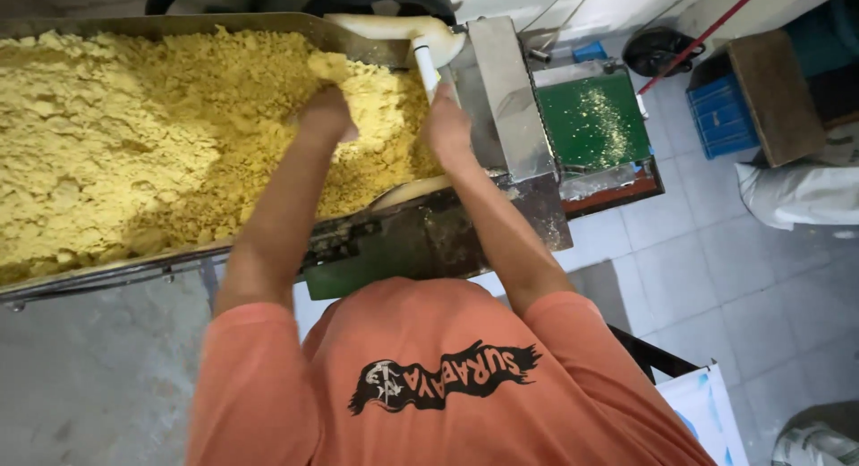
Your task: Manually feeding and spreading yellow food material into a processing machine's intake tray.
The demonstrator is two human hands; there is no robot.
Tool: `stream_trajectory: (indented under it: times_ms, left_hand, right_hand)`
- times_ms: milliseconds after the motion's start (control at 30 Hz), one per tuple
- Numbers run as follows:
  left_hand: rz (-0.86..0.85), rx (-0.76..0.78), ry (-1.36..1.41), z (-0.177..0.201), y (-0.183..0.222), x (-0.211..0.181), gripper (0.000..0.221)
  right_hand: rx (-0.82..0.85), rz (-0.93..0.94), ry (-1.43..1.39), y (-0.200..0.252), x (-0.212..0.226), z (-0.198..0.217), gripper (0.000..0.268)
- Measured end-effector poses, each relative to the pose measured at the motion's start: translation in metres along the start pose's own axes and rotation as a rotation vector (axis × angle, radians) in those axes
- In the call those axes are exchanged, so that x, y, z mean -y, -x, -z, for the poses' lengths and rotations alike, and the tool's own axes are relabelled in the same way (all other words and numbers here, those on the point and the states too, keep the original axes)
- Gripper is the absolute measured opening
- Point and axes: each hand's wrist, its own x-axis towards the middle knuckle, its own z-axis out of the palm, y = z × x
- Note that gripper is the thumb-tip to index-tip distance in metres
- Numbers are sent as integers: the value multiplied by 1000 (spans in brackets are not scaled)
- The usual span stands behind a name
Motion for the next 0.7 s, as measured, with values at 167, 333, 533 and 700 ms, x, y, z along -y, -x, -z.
stream_trajectory:
  times_ms: [167, 333, 533, 700]
  left_hand:
    - [11, -69, -29, -25, -21, -2, 48]
    - [-250, 226, -317, -60, -35, 30, 62]
    - [-305, 379, -543, 32, 88, 21, 77]
    - [-374, -50, -557, -1, 91, 69, 103]
  right_hand:
    - [-124, 40, -275, -42, -48, -22, 57]
    - [-182, 114, -356, -23, -59, 23, 69]
    - [-106, 115, -309, -1, -22, 21, 68]
    - [-117, 73, -132, -27, -2, -16, 64]
